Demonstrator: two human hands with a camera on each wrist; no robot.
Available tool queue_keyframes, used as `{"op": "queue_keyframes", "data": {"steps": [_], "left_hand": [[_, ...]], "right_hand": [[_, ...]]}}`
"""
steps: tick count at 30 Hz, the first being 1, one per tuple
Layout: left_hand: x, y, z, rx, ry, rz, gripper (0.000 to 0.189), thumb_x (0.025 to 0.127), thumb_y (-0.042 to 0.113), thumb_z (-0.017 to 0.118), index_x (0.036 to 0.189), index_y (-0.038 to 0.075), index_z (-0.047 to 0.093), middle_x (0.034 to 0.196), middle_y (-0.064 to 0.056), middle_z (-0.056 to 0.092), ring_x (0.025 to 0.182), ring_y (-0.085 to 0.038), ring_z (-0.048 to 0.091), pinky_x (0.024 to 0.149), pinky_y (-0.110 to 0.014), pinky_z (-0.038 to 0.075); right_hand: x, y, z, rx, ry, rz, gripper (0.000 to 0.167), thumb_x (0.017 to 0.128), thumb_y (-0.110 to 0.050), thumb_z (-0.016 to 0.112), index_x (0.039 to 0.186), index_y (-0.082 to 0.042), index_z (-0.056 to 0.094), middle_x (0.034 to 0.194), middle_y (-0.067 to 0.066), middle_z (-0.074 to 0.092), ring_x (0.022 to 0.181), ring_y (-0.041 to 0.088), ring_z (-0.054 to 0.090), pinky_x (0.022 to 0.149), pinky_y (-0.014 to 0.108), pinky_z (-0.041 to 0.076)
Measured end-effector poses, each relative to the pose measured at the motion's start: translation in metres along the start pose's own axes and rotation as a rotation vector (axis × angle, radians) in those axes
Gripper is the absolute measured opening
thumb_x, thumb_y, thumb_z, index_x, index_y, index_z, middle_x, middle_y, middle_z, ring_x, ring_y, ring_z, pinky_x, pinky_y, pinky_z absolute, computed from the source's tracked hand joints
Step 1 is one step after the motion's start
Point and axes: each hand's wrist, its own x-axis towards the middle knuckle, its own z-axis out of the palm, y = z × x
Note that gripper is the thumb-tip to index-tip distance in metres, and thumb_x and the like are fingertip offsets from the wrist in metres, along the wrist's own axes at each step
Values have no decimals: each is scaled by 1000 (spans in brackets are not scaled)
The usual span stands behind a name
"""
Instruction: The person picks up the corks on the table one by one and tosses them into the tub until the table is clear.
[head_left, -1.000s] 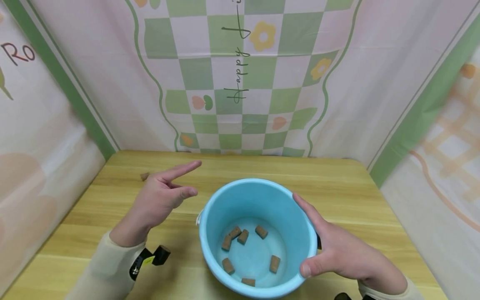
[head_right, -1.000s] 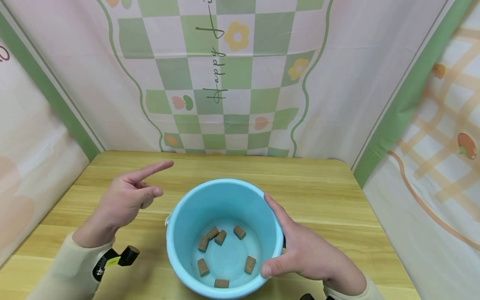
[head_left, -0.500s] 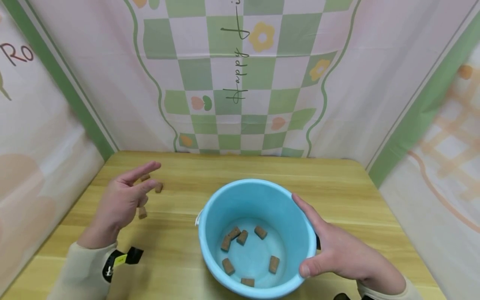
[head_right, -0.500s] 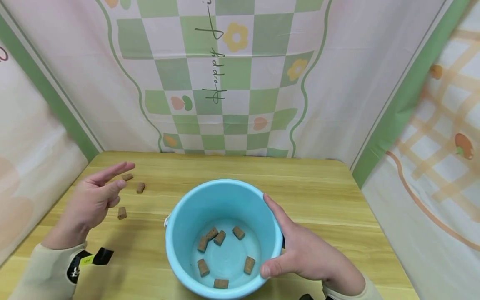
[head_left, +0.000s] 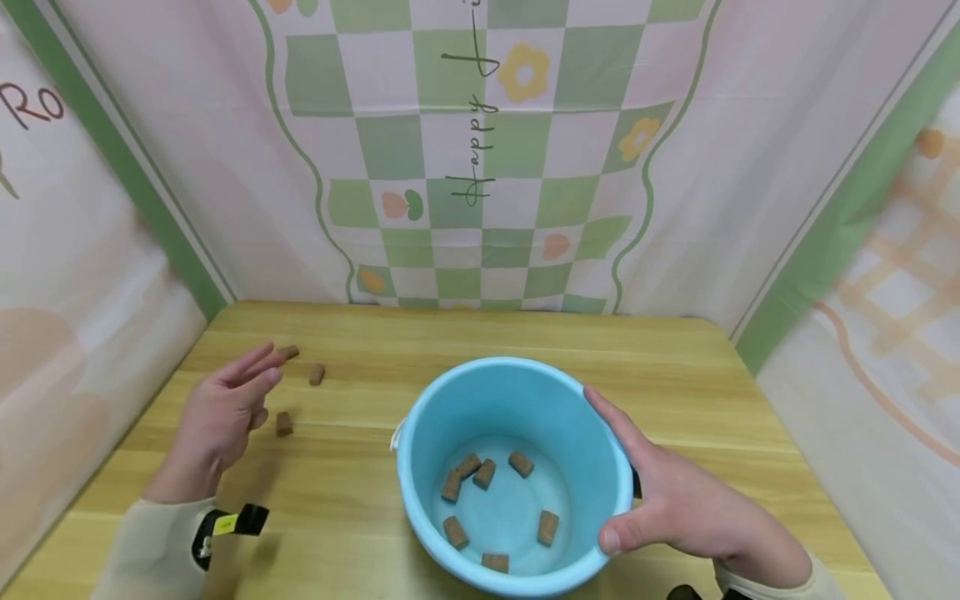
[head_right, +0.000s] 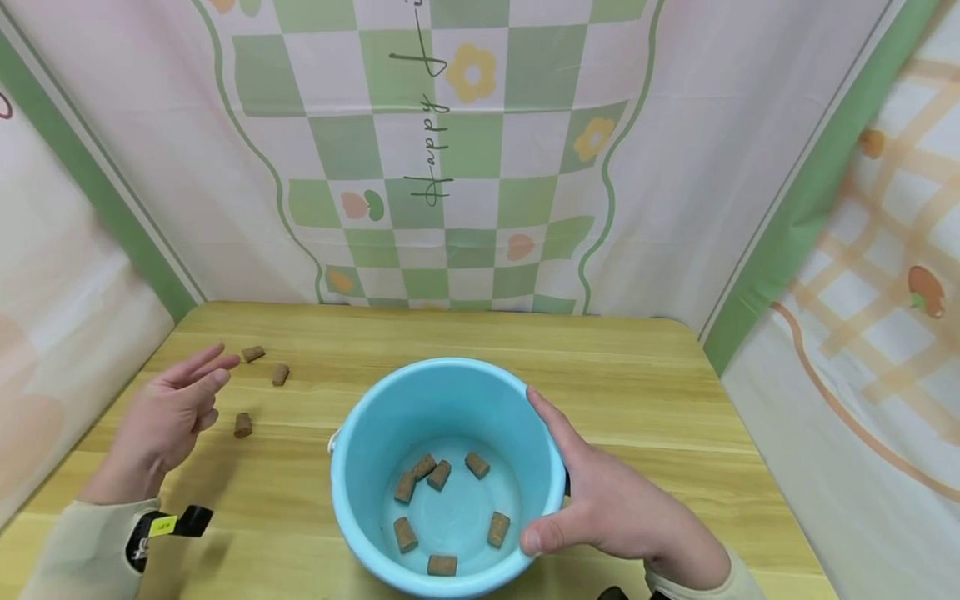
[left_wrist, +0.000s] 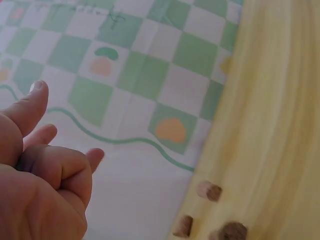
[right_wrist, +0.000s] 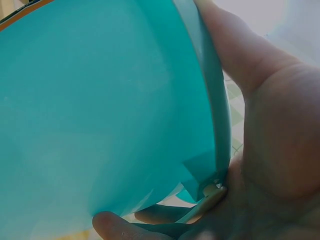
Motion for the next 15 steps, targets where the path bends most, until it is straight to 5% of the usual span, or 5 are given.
{"op": "queue_keyframes", "data": {"steps": [4,12,15], "left_hand": [[1,-8,-6,134,46,-72,69,90,27,77,149,10,47,120,6,68,50,-2,37,46,-19,39],[0,-16,-11,459,95,-178,71,89,42,76,149,16,48,141,-18,53,47,-3,35,41,-23,39],[-1,-18,-13,628,78,-189,71,90,47,72,149,15,49,139,-21,54,59,-15,51,49,-31,46]], "right_hand": [[0,1,0,-1,-4,3,125,75,-22,87,161,-30,-3,141,23,45,108,35,61,84,35,53],[0,0,0,21,-12,6,124,76,-22,87,161,-32,-3,142,24,43,108,37,60,85,35,53],[0,-2,1,39,-11,25,125,75,-21,88,161,-32,-4,142,23,43,108,37,61,85,36,54]]}}
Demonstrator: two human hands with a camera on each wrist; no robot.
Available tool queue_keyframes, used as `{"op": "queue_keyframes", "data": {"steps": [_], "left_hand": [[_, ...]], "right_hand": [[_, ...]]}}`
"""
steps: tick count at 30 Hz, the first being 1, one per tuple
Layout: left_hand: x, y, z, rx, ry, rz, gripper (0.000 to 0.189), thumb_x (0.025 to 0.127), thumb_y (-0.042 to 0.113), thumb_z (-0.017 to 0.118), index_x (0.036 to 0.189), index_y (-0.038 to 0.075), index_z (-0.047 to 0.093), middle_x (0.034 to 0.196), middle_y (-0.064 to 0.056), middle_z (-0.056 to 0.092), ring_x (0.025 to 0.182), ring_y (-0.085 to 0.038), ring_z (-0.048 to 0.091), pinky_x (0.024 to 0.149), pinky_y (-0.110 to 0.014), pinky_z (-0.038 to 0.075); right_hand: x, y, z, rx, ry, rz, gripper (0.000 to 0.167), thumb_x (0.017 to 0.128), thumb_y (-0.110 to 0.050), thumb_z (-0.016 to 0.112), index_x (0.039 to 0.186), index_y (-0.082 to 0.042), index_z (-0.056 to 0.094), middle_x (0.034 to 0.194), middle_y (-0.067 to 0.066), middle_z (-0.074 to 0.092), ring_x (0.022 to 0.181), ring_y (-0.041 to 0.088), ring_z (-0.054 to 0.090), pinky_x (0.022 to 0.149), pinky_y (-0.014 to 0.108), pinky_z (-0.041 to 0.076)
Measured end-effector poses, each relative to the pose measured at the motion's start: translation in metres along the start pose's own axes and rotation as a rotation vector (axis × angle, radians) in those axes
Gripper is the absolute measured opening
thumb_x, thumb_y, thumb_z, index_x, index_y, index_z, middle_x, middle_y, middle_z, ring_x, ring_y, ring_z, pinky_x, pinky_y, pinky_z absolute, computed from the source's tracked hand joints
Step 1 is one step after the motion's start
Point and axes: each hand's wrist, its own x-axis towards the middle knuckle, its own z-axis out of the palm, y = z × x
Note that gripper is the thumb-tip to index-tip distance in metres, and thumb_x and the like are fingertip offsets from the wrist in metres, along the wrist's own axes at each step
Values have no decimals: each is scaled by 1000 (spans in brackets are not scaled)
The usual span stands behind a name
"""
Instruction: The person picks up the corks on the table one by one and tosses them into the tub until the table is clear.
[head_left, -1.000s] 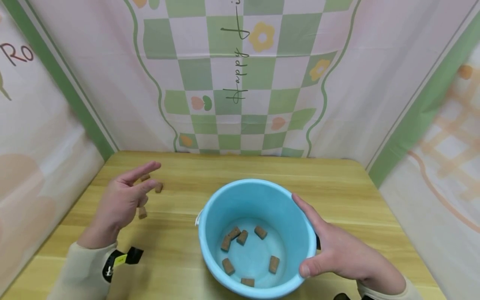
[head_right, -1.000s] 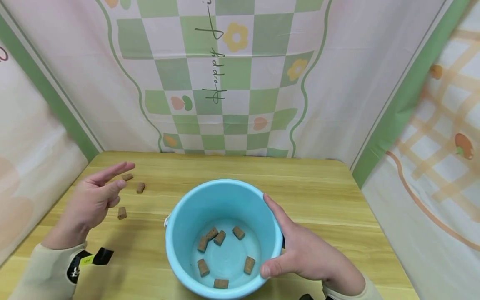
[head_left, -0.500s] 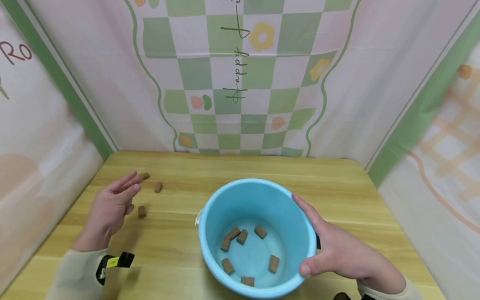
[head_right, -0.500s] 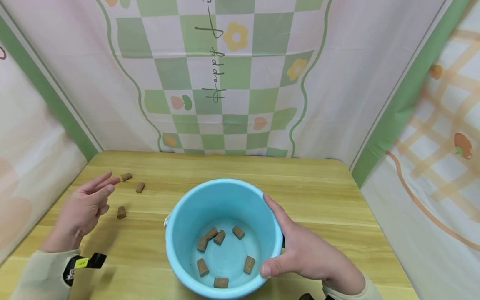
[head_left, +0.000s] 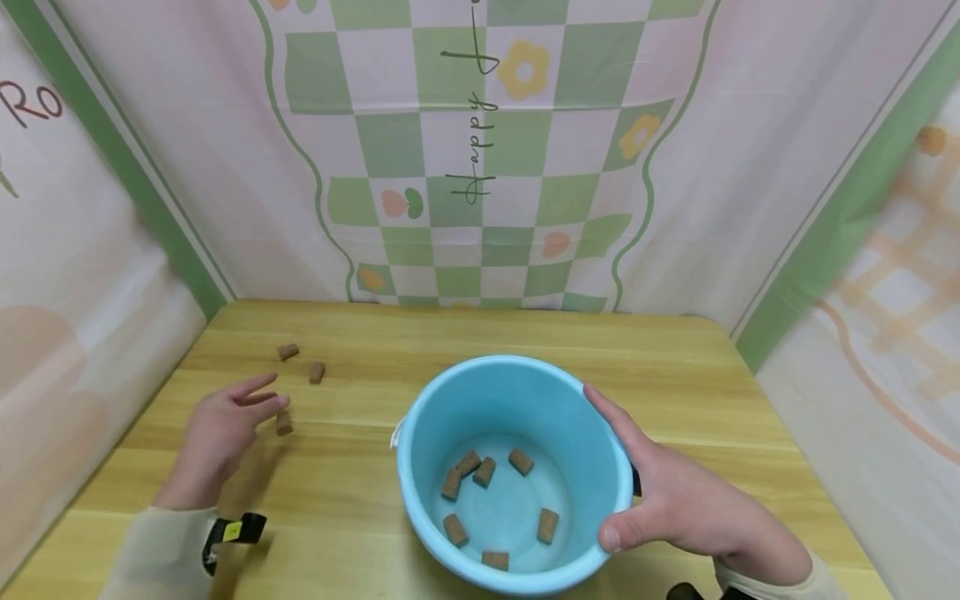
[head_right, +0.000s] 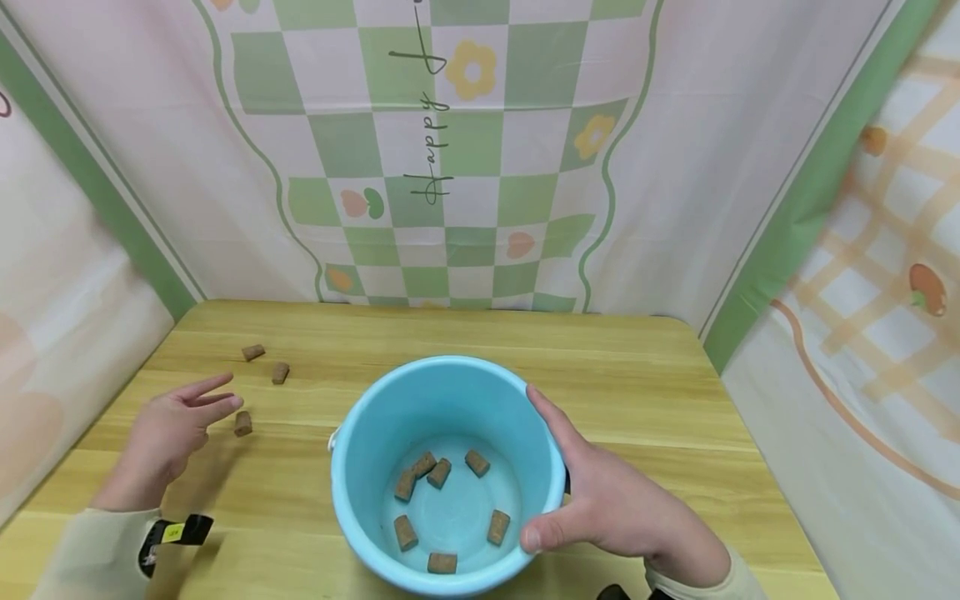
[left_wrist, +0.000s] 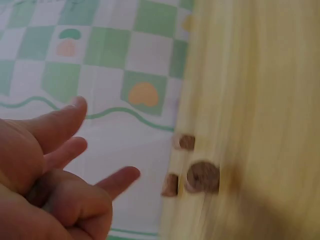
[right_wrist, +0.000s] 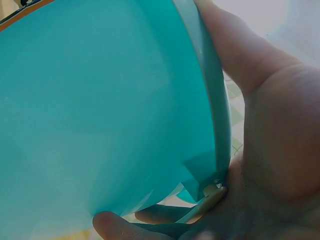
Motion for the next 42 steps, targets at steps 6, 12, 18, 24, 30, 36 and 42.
{"op": "queue_keyframes", "data": {"steps": [6,12,18,24,30,36,42], "left_hand": [[2,-4,4,331,-18,82,68,94,48,67,144,5,52,126,-26,61,108,-43,60,72,-47,50],[1,-4,13,427,-27,77,54,97,32,66,137,-1,57,129,-28,59,67,-25,60,63,-43,49],[3,-9,21,397,-2,67,45,97,20,65,132,-7,59,119,-26,65,47,-16,45,48,-34,44],[10,-10,25,461,8,102,36,95,16,65,123,-6,66,120,-25,65,72,-30,62,63,-44,51],[16,-13,30,505,2,121,25,96,14,64,112,-3,72,113,-21,69,100,-40,63,78,-52,52],[23,-15,30,520,20,132,23,97,11,60,110,-2,74,115,-23,68,93,-37,63,73,-48,51],[31,-17,31,461,49,120,35,97,16,61,125,-4,66,119,-26,65,63,-24,56,54,-37,46]], "right_hand": [[0,0,-1,6,6,-1,125,75,-22,88,161,-31,-3,141,23,44,108,37,61,84,36,53],[0,0,-1,-12,10,-4,126,75,-22,88,161,-31,-4,141,23,44,107,36,61,84,35,54],[0,-2,0,-38,14,10,126,74,-22,88,160,-32,-3,141,20,45,108,34,61,84,35,53],[0,-2,0,-26,7,7,126,74,-21,88,161,-32,-3,141,20,45,107,35,61,83,35,53],[0,-2,0,-22,1,8,125,75,-21,87,161,-33,-3,141,20,45,107,35,61,83,36,54],[0,-3,0,-35,2,18,126,74,-22,88,160,-33,-3,142,20,45,107,34,61,83,35,53],[0,0,0,-18,2,2,126,75,-21,88,161,-32,-4,141,21,44,107,35,61,84,35,53]]}}
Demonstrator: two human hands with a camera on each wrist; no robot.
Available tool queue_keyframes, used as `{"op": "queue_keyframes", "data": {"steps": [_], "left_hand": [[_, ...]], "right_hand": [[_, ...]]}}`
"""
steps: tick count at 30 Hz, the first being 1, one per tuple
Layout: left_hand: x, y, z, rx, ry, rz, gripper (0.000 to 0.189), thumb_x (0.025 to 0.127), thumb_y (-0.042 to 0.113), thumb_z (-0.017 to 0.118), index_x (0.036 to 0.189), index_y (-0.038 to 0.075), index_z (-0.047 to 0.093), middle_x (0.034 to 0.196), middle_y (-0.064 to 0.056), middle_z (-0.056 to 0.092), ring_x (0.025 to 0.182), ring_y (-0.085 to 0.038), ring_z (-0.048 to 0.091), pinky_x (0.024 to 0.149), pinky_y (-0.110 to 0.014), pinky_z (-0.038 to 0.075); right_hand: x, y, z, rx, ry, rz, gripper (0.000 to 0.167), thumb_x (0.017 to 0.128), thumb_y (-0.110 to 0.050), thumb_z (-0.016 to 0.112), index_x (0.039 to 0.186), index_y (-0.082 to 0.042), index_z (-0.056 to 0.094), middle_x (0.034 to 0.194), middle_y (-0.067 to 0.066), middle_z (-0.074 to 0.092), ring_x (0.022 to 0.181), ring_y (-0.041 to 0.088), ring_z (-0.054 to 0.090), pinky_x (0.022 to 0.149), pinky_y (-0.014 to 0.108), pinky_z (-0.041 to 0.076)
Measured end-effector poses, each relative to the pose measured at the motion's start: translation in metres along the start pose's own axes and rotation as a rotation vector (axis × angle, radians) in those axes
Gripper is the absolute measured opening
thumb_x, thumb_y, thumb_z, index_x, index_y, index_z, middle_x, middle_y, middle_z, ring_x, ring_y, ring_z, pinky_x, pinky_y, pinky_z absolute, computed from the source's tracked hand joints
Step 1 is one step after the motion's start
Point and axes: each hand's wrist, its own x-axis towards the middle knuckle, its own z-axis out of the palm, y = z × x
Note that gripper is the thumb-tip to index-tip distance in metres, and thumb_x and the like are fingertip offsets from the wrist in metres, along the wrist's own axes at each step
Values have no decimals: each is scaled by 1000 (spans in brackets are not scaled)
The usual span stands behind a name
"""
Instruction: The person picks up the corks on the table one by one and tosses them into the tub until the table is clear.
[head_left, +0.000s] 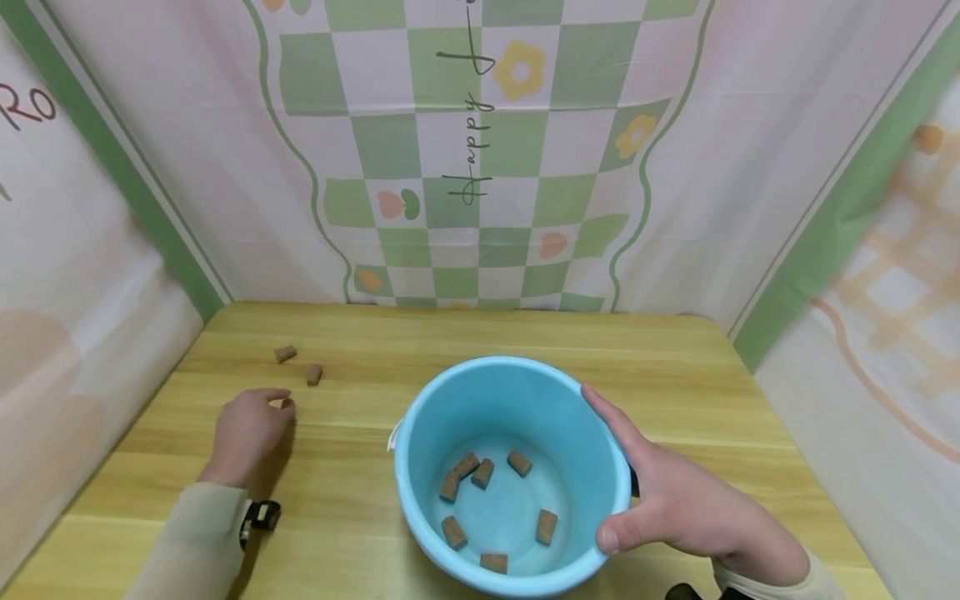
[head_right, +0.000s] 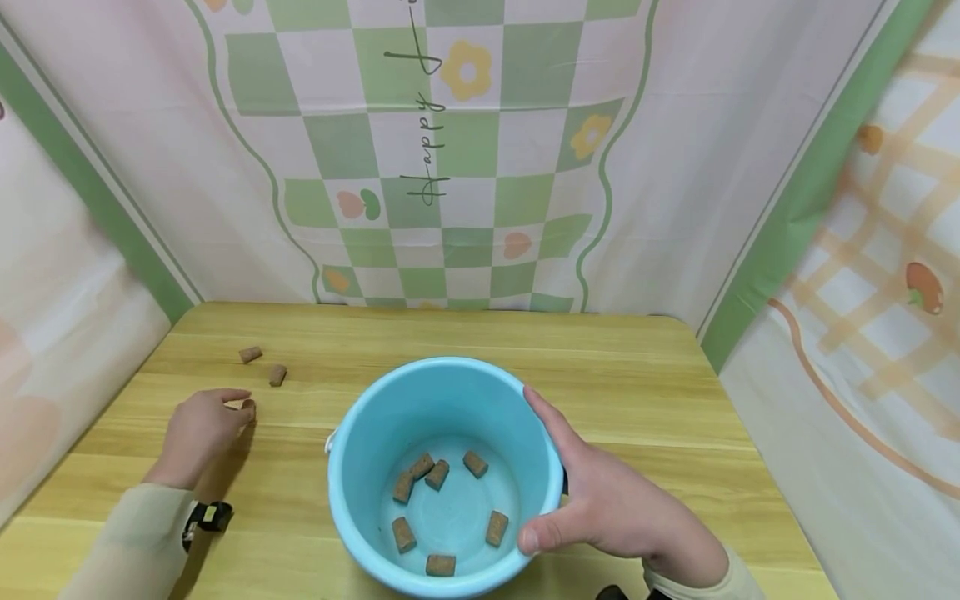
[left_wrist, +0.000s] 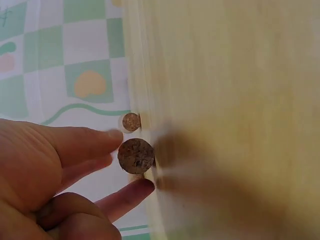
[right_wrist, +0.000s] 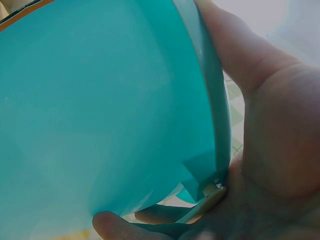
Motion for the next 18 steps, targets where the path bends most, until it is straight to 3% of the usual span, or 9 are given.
{"op": "queue_keyframes", "data": {"steps": [3,5,8,10,14,18], "left_hand": [[3,-2,0,-23,5,-27,50,96,22,64,136,-6,55,129,-31,57,65,-25,54,57,-38,46],[4,-4,0,-27,-3,-39,57,94,25,66,139,-7,52,138,-33,48,81,-31,56,68,-44,48],[5,-6,-1,-18,-17,-48,57,94,27,66,138,-6,53,139,-32,47,109,-45,55,87,-57,46],[6,-7,-1,-12,-20,-50,52,95,25,64,135,-6,56,137,-31,50,118,-50,50,92,-61,43],[8,-11,-2,-2,-4,-42,43,97,23,62,128,-6,62,131,-30,56,119,-52,49,92,-62,43],[10,-16,-3,-38,0,-43,49,98,26,61,135,-5,57,130,-28,58,117,-49,52,93,-62,42]], "right_hand": [[0,2,0,5,0,-11,126,75,-21,88,161,-31,-4,142,22,44,108,36,61,85,35,53],[0,3,-1,5,1,-14,126,75,-21,88,161,-31,-4,142,22,44,108,36,60,85,35,53],[0,3,-1,10,0,-10,126,75,-21,88,161,-32,-4,142,22,44,108,36,60,85,35,53],[0,2,-1,14,-1,-9,126,75,-20,88,161,-32,-4,142,22,44,108,37,60,85,35,53],[0,2,-1,14,-1,-10,126,75,-21,88,161,-32,-4,142,22,44,108,37,60,85,36,53],[0,2,-1,5,1,-13,126,75,-21,88,161,-31,-4,141,22,44,107,36,61,84,35,53]]}}
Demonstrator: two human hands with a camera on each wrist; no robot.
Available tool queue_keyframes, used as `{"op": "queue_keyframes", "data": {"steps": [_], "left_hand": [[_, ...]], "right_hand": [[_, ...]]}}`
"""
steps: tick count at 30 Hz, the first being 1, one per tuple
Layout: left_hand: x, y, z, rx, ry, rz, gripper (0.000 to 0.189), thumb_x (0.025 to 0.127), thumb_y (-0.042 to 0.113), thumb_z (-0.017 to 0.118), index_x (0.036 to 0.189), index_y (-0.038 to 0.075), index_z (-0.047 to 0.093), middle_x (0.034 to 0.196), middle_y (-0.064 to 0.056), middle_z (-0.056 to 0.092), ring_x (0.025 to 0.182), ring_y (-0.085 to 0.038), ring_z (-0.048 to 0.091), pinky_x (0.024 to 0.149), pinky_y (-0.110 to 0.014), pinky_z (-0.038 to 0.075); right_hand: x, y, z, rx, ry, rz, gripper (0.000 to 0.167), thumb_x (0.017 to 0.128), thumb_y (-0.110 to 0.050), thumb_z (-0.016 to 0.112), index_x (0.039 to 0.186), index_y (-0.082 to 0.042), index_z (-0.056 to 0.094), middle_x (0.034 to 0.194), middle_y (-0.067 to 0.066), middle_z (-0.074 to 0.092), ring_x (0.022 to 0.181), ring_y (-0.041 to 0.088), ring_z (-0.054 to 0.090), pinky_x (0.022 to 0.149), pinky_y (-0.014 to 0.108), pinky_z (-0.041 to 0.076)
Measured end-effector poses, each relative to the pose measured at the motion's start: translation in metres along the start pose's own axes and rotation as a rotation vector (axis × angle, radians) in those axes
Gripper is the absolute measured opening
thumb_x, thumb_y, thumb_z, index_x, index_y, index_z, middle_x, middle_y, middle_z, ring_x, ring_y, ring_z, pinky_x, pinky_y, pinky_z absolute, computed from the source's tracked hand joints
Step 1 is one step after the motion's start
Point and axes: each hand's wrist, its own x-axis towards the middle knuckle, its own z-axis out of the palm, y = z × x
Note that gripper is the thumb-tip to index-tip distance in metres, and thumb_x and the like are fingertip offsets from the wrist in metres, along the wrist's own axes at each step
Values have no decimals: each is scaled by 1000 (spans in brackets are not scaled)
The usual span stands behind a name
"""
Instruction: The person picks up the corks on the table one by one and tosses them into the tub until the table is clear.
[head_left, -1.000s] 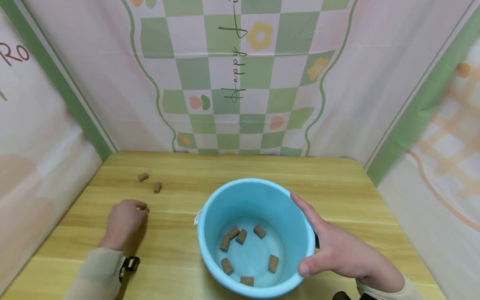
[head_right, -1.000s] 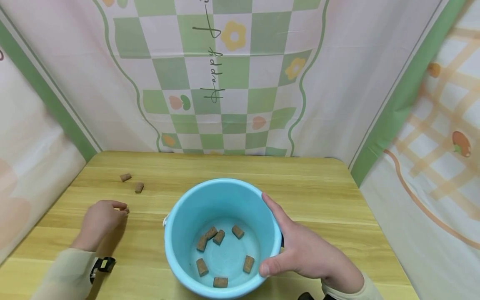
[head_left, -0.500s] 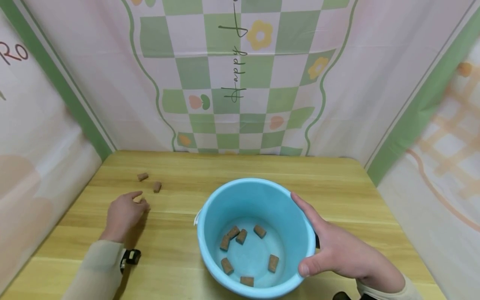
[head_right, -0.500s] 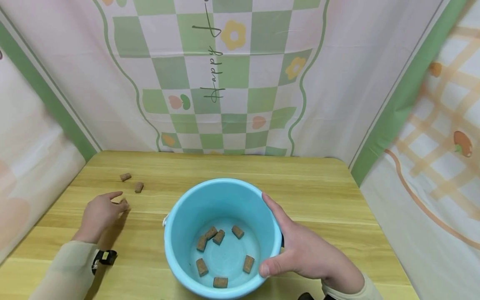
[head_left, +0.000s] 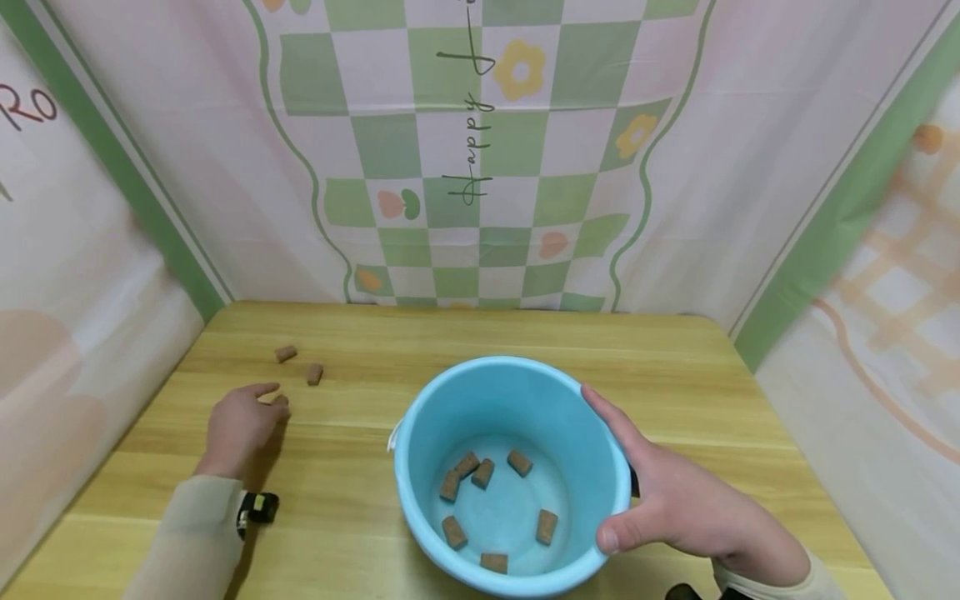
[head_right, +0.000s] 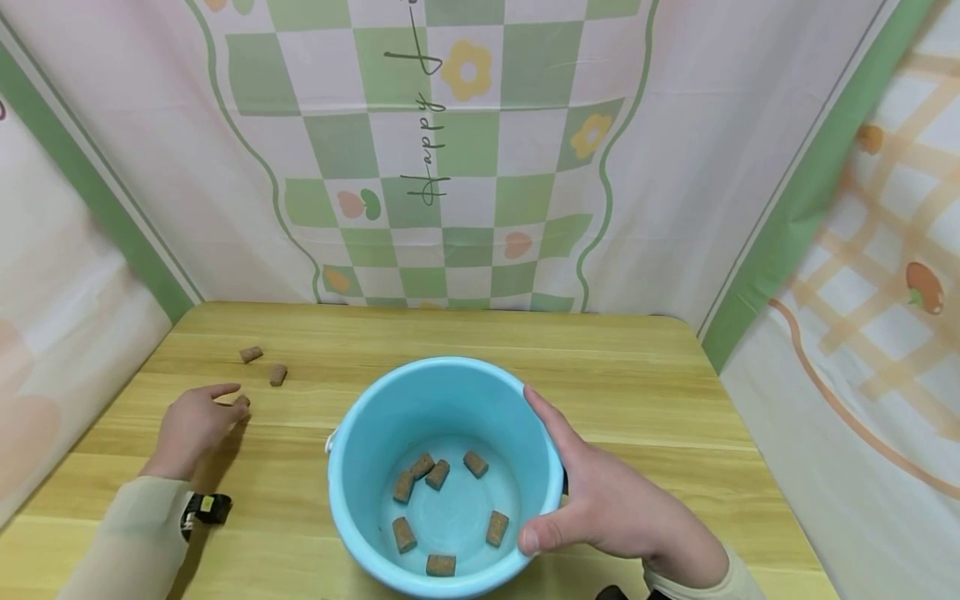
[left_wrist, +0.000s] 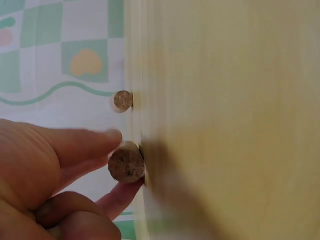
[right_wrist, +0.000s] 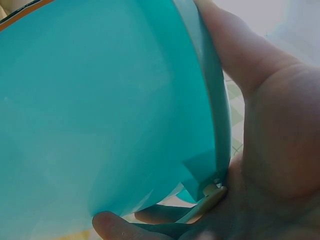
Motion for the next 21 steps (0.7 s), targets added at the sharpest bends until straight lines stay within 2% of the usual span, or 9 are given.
{"op": "queue_keyframes", "data": {"steps": [3,7,12,16,19,21], "left_hand": [[0,-3,-1,-36,-13,-12,56,99,30,60,142,-5,50,125,-26,62,108,-43,60,87,-58,46],[0,-5,-2,-41,-5,-13,56,98,30,60,141,-5,51,117,-24,67,97,-38,65,81,-54,48],[2,-6,-3,-7,33,-2,48,98,30,60,132,-4,61,115,-23,67,115,-48,55,93,-61,43],[2,-6,-2,0,59,-4,43,98,31,62,123,-2,68,114,-20,69,118,-48,53,93,-60,43],[2,-6,-3,-12,53,-18,40,98,31,62,120,0,71,121,-21,66,120,-48,51,95,-60,42],[2,-7,-4,-44,22,-38,40,99,33,61,122,1,70,130,-23,60,124,-49,47,98,-61,39]], "right_hand": [[0,0,0,-3,0,-2,126,75,-21,87,161,-31,-4,141,22,44,107,35,61,84,36,54],[0,-1,1,-9,7,9,126,75,-22,88,161,-31,-4,141,22,45,107,35,62,84,35,54],[0,-2,1,-11,6,11,126,75,-23,88,161,-31,-4,141,21,44,107,35,61,83,35,54],[0,0,0,-16,0,-1,126,75,-23,88,161,-31,-4,140,22,45,106,35,62,83,35,54],[0,0,0,-16,-1,-2,126,75,-23,87,161,-31,-4,140,22,45,106,35,62,83,35,54],[0,1,0,-15,-1,-3,126,75,-22,87,161,-31,-4,140,22,45,106,35,62,83,35,54]]}}
